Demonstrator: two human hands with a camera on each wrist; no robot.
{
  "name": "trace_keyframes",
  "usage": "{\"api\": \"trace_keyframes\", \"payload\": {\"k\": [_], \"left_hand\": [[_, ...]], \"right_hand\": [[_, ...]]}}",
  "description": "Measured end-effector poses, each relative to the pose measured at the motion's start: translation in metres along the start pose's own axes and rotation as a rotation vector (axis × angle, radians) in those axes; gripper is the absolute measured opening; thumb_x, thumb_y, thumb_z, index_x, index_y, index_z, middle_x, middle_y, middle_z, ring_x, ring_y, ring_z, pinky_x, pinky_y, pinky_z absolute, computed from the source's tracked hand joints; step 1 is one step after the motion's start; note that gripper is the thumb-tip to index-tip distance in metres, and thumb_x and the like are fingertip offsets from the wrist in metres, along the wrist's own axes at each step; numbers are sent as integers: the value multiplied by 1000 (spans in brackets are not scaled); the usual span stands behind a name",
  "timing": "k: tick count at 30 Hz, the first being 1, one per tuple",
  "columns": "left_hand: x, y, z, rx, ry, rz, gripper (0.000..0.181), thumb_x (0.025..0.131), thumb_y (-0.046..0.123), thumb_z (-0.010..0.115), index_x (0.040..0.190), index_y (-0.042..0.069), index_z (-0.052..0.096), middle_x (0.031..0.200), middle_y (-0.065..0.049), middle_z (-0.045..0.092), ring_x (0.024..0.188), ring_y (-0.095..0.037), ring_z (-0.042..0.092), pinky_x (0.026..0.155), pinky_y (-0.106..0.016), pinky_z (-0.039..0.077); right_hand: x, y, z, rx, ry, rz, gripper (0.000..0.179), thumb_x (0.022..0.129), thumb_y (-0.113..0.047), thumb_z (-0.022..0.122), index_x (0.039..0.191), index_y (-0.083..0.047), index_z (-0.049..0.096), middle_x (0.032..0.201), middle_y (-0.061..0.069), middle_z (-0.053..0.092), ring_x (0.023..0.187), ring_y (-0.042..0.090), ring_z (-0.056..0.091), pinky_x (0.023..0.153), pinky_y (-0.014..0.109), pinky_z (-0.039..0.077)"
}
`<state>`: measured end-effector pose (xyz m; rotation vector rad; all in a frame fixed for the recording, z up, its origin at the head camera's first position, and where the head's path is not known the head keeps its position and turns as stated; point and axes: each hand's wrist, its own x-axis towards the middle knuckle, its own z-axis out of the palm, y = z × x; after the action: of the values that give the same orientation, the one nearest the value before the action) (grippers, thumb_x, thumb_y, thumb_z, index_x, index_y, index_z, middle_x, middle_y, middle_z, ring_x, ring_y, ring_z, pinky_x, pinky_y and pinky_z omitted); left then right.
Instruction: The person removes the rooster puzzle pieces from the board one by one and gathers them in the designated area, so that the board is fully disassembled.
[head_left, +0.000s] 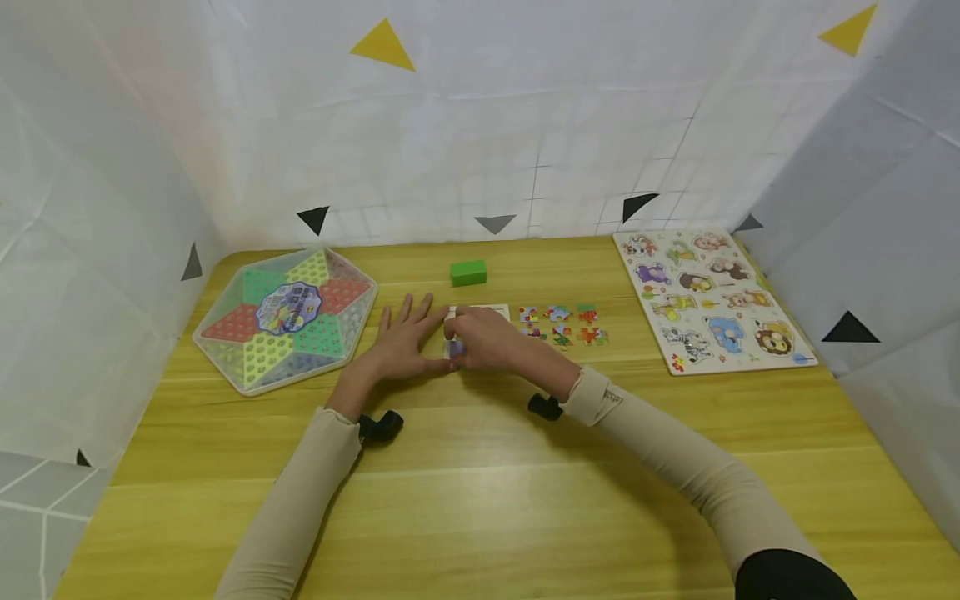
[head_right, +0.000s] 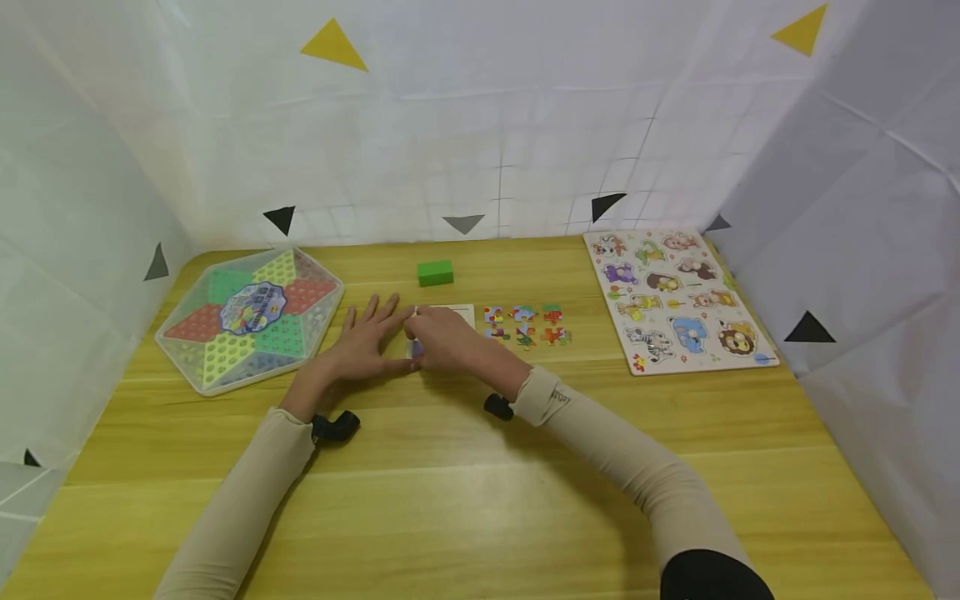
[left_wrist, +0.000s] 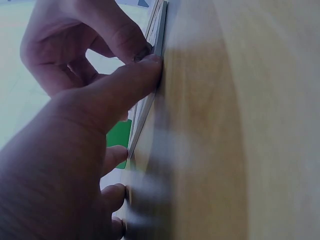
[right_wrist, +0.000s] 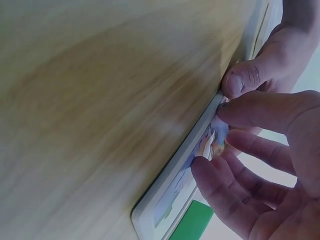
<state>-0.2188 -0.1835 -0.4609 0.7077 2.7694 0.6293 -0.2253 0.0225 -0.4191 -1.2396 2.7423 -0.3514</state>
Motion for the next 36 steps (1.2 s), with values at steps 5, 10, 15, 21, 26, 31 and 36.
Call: {"api": "trace_keyframes", "payload": {"k": [5, 10, 15, 21, 26, 31, 36], "left_hand": [[-1, 0, -1, -4, 6, 1, 101, 83, 71, 65, 162, 26, 21, 167, -11, 3, 150, -38, -10, 113, -64, -11], [-1, 0, 0, -3, 7, 6, 100, 84, 70, 65, 162, 25, 21, 167, -12, 3, 150, -39, -10, 113, -64, -11], [-1, 0, 0, 2, 3, 9, 100, 84, 69, 65, 162, 25, 21, 167, -12, 3, 150, -39, -11, 113, -65, -11], [-1, -1, 1, 10, 2, 7, 101, 83, 71, 64, 162, 25, 20, 167, -12, 2, 150, -39, -11, 113, -65, -12], [-1, -1, 2, 15, 2, 2, 101, 84, 72, 63, 162, 26, 19, 167, -11, 2, 150, -38, -11, 113, -64, -12], [-1, -1, 3, 12, -3, 5, 101, 84, 73, 62, 162, 27, 19, 167, -12, 1, 150, -38, -12, 113, -65, -12], [-1, 0, 2, 18, -1, -1, 100, 84, 72, 61, 162, 27, 19, 167, -11, 2, 150, -38, -11, 113, -64, -11]], "right_hand": [[0, -2, 1, -20, 3, 10, 31, 84, -27, 82, 108, -9, 74, 109, 9, 64, 90, 21, 60, 78, 35, 52], [-2, -3, 0, -18, 16, 8, 29, 84, -25, 82, 106, -8, 75, 106, 8, 63, 88, 19, 59, 73, 32, 52], [-4, -3, 1, -12, 28, 9, 27, 84, -25, 82, 104, -8, 75, 105, 9, 62, 85, 19, 60, 71, 32, 53], [-5, -4, 0, 0, 29, 11, 29, 84, -26, 83, 104, -8, 74, 105, 10, 62, 84, 20, 61, 73, 32, 54], [-6, -3, 0, 2, 20, 14, 33, 84, -31, 83, 105, -8, 73, 105, 9, 61, 83, 18, 59, 73, 32, 53], [-7, -2, -1, 26, 17, 19, 35, 83, -34, 83, 104, -9, 71, 106, 7, 60, 85, 18, 58, 74, 32, 52], [-11, 1, -8, 11, 37, -20, 28, 84, -28, 82, 103, -9, 73, 103, 5, 62, 86, 17, 57, 72, 32, 51]]}}
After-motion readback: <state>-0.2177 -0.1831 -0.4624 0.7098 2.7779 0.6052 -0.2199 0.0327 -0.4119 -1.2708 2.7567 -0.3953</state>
